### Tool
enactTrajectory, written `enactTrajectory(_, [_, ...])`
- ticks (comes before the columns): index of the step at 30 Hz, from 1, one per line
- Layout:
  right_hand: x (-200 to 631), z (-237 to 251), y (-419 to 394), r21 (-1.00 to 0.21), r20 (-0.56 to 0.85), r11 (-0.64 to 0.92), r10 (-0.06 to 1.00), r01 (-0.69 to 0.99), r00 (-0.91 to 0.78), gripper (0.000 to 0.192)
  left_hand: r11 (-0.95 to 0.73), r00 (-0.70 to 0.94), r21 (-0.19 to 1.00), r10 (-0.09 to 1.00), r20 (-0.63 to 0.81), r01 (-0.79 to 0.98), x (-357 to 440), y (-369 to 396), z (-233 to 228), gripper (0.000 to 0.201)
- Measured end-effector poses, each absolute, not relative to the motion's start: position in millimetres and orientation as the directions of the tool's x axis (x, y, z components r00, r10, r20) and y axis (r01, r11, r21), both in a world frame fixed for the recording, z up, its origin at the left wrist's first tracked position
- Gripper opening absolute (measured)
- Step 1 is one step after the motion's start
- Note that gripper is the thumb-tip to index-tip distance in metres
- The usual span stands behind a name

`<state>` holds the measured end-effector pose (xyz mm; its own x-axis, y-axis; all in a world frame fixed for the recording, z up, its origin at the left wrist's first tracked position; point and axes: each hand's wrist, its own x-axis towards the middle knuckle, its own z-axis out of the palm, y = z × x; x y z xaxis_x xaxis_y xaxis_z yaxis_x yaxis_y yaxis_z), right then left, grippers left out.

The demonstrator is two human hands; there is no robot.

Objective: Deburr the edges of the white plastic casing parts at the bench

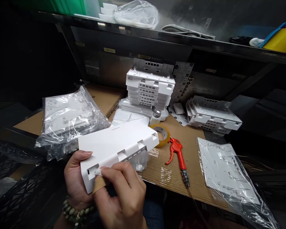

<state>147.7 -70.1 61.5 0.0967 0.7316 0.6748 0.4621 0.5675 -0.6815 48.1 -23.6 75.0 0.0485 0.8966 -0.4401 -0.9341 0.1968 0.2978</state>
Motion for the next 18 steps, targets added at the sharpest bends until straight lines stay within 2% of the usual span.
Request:
enactTrajectory(3, [149.2,60.6,-67.9,-0.688,0.674,0.54,0.722,0.485,0.152,0.018,0.191,0.04,0.308,0.9,-0.435,-0.932,49.2,-21.8,74.5,0.065])
enactTrajectory(6, [144.4,57.1,-67.2,-0.694,0.666,0.543,0.734,0.472,0.135,0.019,0.192,0.046,0.293,0.897,-0.44,-0.937,49.2,-21.5,75.3,0.063])
enactTrajectory(10, [138.2,54.0,-72.6,-0.734,0.669,0.594,0.716,0.33,0.199,0.02,0.227,0.073,0.267,0.873,-0.483,-0.937,46.0,-21.6,79.3,0.059])
enactTrajectory(13, [147.0,59.3,-77.6,-0.786,0.615,0.551,0.74,0.279,0.271,0.021,0.228,0.052,0.276,0.85,-0.525,-0.934,43.5,-19.3,80.8,0.057])
enactTrajectory(16, [159.5,65.7,-77.7,-0.795,0.583,0.502,0.788,0.341,0.197,0.021,0.222,0.055,0.279,0.863,-0.503,-0.934,42.8,-15.6,79.1,0.056])
enactTrajectory(18, [161.0,66.1,-75.7,-0.77,0.583,0.507,0.806,0.388,0.102,0.024,0.238,0.094,0.241,0.868,-0.488,-0.941,43.5,-13.7,77.2,0.056])
